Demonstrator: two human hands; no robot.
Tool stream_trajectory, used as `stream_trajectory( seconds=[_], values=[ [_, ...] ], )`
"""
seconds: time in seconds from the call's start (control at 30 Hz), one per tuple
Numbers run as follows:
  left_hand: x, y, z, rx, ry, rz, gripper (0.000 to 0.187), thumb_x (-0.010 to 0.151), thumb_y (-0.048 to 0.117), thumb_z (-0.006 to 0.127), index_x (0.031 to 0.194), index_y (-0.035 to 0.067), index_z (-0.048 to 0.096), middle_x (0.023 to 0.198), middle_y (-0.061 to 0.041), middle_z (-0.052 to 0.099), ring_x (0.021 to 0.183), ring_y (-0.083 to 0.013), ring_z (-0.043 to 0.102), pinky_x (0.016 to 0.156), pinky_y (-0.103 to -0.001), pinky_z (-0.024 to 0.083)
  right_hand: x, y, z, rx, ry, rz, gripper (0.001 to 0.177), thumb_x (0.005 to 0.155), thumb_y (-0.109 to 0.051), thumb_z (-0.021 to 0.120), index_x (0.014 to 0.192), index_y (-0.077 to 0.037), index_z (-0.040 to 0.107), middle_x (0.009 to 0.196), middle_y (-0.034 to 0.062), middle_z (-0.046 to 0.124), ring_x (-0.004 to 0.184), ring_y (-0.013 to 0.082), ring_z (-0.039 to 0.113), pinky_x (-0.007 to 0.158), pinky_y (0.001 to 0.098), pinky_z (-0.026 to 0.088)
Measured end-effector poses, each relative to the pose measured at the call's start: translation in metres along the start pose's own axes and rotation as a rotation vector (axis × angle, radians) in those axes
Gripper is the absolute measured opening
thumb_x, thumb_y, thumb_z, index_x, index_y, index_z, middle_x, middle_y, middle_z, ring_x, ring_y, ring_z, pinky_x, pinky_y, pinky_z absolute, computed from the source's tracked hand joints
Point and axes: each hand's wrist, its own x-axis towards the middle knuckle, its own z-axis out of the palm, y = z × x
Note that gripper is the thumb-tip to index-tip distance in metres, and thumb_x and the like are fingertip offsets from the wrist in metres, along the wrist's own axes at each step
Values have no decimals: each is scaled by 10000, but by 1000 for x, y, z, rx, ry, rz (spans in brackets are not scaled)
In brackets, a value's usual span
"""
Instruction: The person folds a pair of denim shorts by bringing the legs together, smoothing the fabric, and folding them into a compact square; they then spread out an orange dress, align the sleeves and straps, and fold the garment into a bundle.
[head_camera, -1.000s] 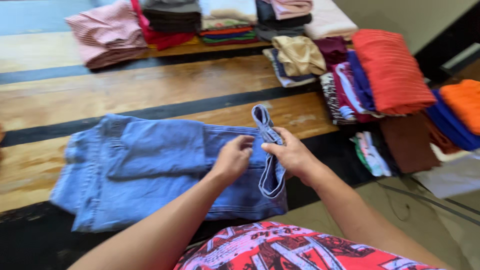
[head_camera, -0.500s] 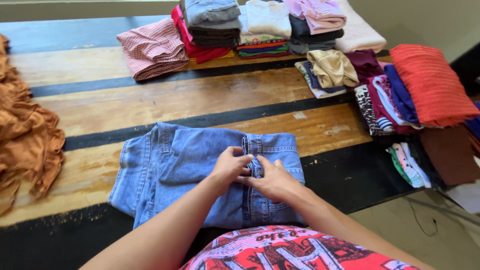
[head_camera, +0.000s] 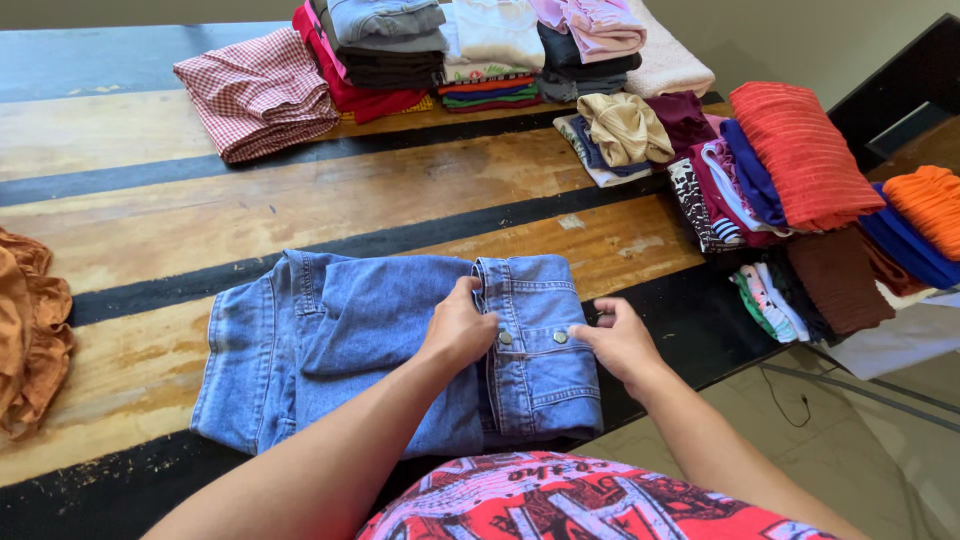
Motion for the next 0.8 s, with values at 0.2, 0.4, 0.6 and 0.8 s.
stream_trajectory(
  seconds=[0.2, 0.4, 0.6, 0.8],
  values=[
    [-21, 22, -1, 226, -63, -75, 929, 756, 264, 780, 1546, 143, 306, 1288, -220, 663, 1274, -380, 589, 1086, -444, 431, -10, -1, 7, 330, -250, 441, 912, 771, -273, 815, 1542, -146, 345, 1345, 157, 637, 1176, 276, 650, 888, 539, 536],
    [9, -7, 3, -280, -62, -97, 867, 680, 134, 728, 1474, 103, 383, 1211, -235, 728, 1140, -379, 725, 960, -431, 569, -15, -12, -2, 387, -370, 446, 780, 789, -362, 791, 1463, -146, 463, 1310, 103, 678, 1164, 234, 645, 906, 510, 498],
    [-4, -25, 10, 93, 107, 84, 738, 825, 195, 749, 1478, 134, 411, 1151, -268, 684, 1113, -431, 633, 981, -479, 483, -3, -17, -6, 422, -484, 474, 603, 840, -463, 704, 1316, -96, 666, 1225, 69, 722, 1101, 216, 641, 891, 478, 485],
    [-33, -24, 7, 408, 255, 198, 274, 866, 320, 754, 1055, 149, 655, 1016, -94, 668, 1060, -305, 610, 916, -458, 453, 4, -19, 0, 704, -537, 318, 598, 758, -189, 798, 1290, -10, 591, 1134, 149, 740, 969, 233, 748, 862, 400, 622]
  ],
)
